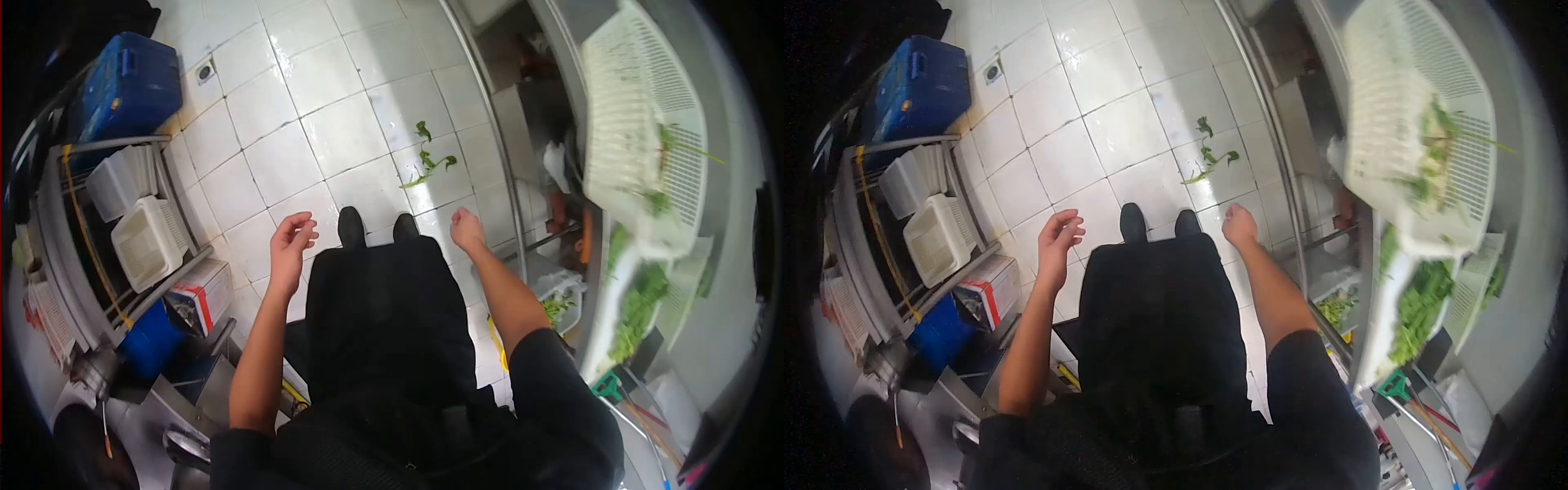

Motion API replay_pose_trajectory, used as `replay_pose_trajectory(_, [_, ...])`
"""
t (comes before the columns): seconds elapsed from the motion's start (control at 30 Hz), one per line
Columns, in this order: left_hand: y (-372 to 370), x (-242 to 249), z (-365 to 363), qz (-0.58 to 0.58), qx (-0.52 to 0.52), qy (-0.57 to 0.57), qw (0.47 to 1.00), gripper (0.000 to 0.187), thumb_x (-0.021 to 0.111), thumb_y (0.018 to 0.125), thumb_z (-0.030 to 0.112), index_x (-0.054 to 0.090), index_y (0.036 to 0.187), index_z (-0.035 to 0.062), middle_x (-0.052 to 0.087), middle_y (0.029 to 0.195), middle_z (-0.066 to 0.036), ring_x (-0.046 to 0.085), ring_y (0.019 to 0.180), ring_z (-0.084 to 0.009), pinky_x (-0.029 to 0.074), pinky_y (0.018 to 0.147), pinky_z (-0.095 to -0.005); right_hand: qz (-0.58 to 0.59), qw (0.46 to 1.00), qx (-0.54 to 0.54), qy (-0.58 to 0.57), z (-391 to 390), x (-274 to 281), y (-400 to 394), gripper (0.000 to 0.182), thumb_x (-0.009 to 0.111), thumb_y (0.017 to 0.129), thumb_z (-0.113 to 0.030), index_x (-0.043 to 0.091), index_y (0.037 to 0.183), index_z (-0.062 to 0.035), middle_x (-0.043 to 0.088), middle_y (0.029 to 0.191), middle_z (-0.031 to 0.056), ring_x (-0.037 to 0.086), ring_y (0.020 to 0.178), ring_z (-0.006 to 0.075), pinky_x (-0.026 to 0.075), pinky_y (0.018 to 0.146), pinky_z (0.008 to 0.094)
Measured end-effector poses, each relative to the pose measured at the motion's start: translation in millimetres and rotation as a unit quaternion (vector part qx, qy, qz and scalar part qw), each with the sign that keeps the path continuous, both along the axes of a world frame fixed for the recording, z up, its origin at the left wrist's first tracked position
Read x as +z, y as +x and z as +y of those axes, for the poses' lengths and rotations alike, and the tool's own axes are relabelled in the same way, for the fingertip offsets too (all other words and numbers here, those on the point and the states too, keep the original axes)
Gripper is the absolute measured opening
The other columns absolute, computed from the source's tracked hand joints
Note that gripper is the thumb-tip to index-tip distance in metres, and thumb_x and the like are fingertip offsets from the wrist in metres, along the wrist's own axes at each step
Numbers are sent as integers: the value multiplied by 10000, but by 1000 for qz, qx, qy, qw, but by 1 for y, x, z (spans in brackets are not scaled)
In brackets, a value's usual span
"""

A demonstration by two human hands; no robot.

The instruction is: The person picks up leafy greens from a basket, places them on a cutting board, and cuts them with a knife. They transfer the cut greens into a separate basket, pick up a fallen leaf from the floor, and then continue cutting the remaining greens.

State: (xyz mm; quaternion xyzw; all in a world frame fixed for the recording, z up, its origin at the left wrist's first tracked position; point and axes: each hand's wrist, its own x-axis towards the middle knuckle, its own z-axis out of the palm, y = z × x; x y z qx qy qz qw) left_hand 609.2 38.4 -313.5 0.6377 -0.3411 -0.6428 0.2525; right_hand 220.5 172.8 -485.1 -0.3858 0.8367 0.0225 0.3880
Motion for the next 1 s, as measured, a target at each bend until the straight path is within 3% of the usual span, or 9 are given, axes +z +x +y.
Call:
replay_pose_trajectory(0.1, [-9,-81,-1,-11,20,5,1000,255,668,976,181,670,1194,49,684,1037,-31,633,904,-112,489,809,-272,1,1000,16,-12,-24,-92,5,247,581,842,-63,698,1051,-126,712,1107,161,669,1059,375,542,874,476])
replay_pose_trajectory(0.33, [-65,-251,-91,-17,-90,-93,991,235,628,955,106,678,1171,28,665,1012,3,557,870,-88,458,804,-256,-20,957,287,-40,-61,-297,13,303,582,872,-95,646,1167,-107,630,1235,137,603,1167,360,526,960,469])
replay_pose_trajectory(0.47, [-55,-308,-120,-41,-63,-112,991,252,629,969,161,682,1196,64,674,1142,-15,597,1002,-122,481,881,-308,43,911,406,-64,-72,-364,21,337,589,903,-172,603,1236,-126,573,1285,121,558,1233,332,513,978,502])
replay_pose_trajectory(0.6, [-40,-309,-130,-141,-70,-126,979,291,650,963,216,681,1211,67,672,1135,-13,594,1021,-141,478,894,-339,58,892,426,-143,-66,-405,15,319,580,908,-163,595,1221,-108,587,1247,139,568,1209,325,511,967,507])
replay_pose_trajectory(0.7, [-31,-309,-125,-147,-49,-92,984,296,647,965,227,678,1214,71,667,1140,-15,593,1051,-152,476,905,-349,80,926,334,-158,-69,-388,16,303,633,867,-149,621,1162,-80,629,1192,132,599,1155,311,513,934,479])
replay_pose_trajectory(0.8, [-24,-314,-125,-147,-52,-80,985,301,648,966,238,677,1217,74,662,1150,-15,588,1079,-157,476,913,-353,-35,935,-67,-346,-87,-348,-3,185,677,751,-66,676,934,-35,676,1028,123,662,978,300,520,833,427])
replay_pose_trajectory(0.83, [-24,-313,-127,-148,-52,-83,984,299,647,968,239,677,1216,74,660,1151,-14,586,1081,-159,476,915,-356,-34,933,-64,-351,-95,-346,-15,185,677,751,-66,676,934,-35,676,1028,123,662,978,300,520,833,427])
replay_pose_trajectory(0.9, [-30,-309,-130,-145,-46,-102,983,296,646,968,235,678,1212,70,662,1138,-15,586,1056,-153,476,910,-348,-112,923,-288,-227,-117,-347,-43,139,652,773,-55,672,908,-28,674,1082,149,663,943,323,527,809,417])
replay_pose_trajectory(1.0, [-45,-298,-129,-138,-43,-128,981,289,650,966,222,680,1206,63,655,1070,-14,573,982,-137,470,885,-323,-54,912,-227,-338,-148,-427,-67,113,653,829,-75,660,934,-34,693,1042,125,652,866,325,538,773,418])
